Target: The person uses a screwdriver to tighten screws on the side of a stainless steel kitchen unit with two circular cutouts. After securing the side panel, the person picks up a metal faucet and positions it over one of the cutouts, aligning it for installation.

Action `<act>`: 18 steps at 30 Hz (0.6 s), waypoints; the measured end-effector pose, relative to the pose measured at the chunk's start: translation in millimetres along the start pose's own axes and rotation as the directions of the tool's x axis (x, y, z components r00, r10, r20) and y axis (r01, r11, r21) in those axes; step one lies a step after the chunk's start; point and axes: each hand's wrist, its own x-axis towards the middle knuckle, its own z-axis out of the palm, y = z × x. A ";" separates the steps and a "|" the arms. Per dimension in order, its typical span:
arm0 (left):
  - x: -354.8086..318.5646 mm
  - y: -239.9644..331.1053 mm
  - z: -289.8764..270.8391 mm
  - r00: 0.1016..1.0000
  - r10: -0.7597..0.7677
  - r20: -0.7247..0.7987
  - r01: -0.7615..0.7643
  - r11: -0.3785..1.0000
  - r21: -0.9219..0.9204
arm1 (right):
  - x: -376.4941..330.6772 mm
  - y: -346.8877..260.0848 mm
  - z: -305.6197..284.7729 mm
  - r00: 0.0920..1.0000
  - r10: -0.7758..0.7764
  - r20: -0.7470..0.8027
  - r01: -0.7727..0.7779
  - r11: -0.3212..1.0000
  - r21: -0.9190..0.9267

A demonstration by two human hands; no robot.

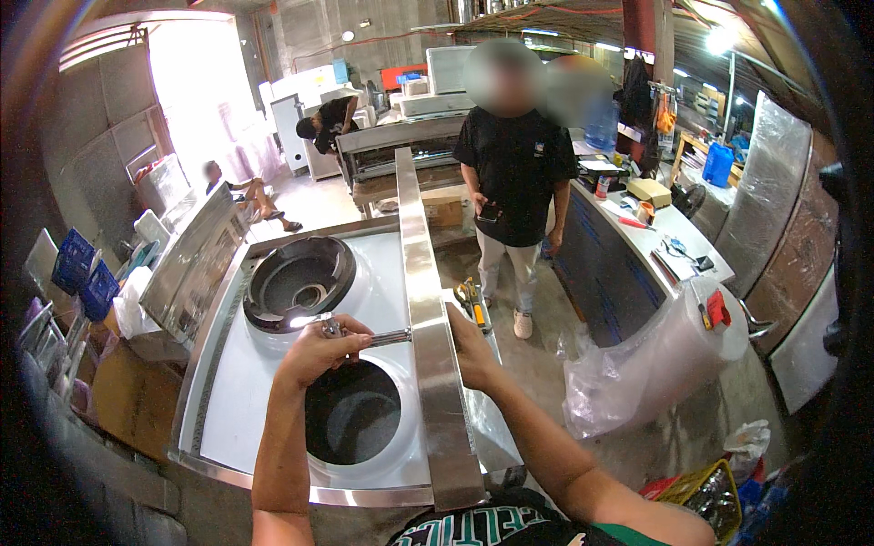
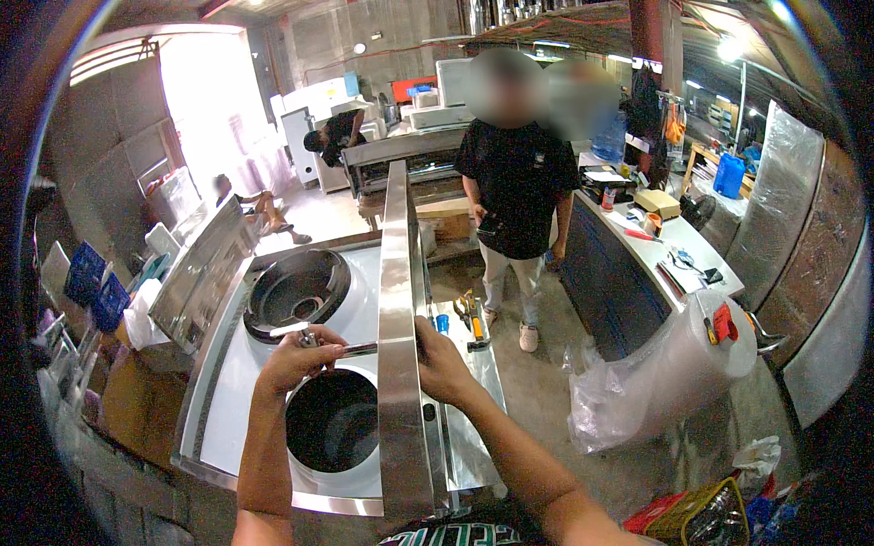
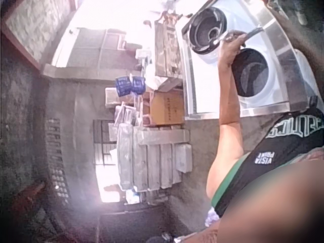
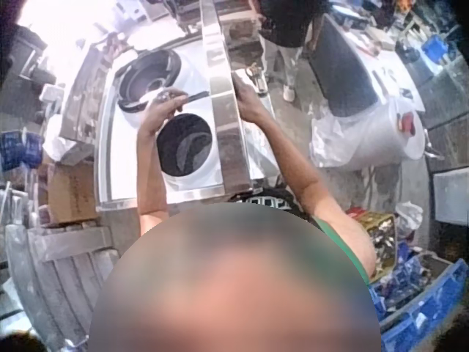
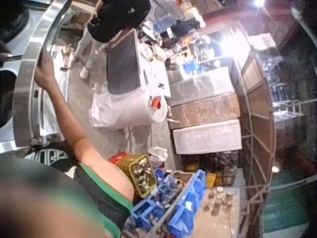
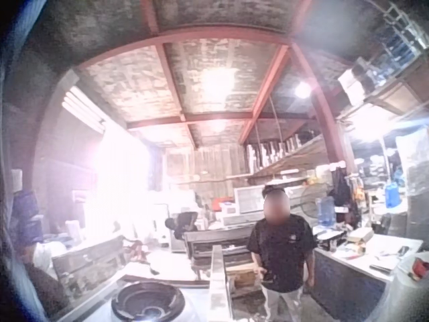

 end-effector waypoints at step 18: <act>1.2 -0.7 -4.3 0.998 0.010 0.066 -0.010 1.000 -0.006 | 0.8 17.0 -6.0 0.974 0.088 0.211 -0.071 0.994 -0.087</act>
